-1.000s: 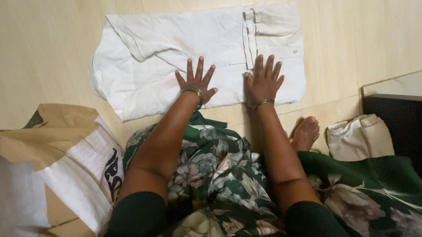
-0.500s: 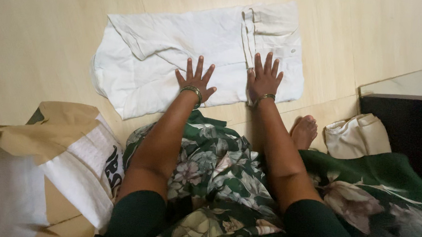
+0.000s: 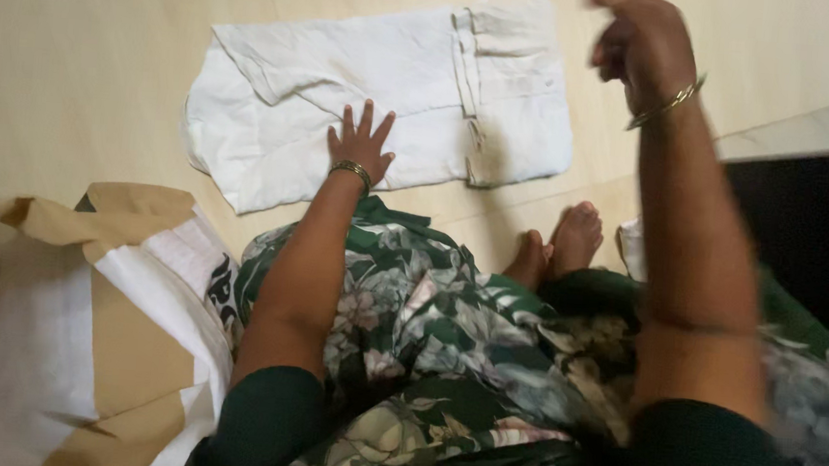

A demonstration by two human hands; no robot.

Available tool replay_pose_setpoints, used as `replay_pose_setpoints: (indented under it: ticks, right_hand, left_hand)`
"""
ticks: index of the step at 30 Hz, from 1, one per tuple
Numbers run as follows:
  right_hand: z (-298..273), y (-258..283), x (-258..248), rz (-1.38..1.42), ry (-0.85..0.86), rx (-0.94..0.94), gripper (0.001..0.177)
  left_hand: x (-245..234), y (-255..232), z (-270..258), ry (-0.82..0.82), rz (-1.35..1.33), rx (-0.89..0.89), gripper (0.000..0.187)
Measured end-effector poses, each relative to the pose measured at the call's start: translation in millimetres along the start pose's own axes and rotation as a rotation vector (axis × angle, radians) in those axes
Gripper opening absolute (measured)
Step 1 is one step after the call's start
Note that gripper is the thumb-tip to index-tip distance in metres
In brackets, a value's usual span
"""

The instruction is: The person folds a white shirt by hand while sitting on the floor, smoothing the fabric, folding in the sleeves and sides, and then placing the folded shirt into a large bag.

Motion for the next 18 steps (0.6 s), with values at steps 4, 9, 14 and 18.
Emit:
replay_pose_setpoints:
  ticks: [4, 9, 14, 18]
  right_hand:
    - [-66, 64, 58, -0.820, 0.409, 0.137, 0.043]
    - [-148, 61, 10, -1.478, 0.571, 0.229, 0.044]
    - [-193, 50, -65, -1.592, 0.474, 0.280, 0.045]
    - [-219, 47, -101, -1.571, 0.381, 0.304, 0.047]
  left_hand:
    - [0, -10, -16, 0.032, 0.027, -0.023, 0.078]
    - [5, -10, -40, 0.114, 0.032, -0.073, 0.077]
    - [3, -11, -55, 0.157, 0.028, -0.105, 0.075]
    - [-1, -17, -65, 0.140, 0.023, -0.090, 0.075]
Point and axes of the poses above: each hand's wrist, its own z-axis towards the middle knuckle, its own x-axis out of the palm, y = z × x, the point moved 10 cm from there along z, towards the middle knuckle, and after that the axes turned 2 degrees about z, right-handed, at the moved point
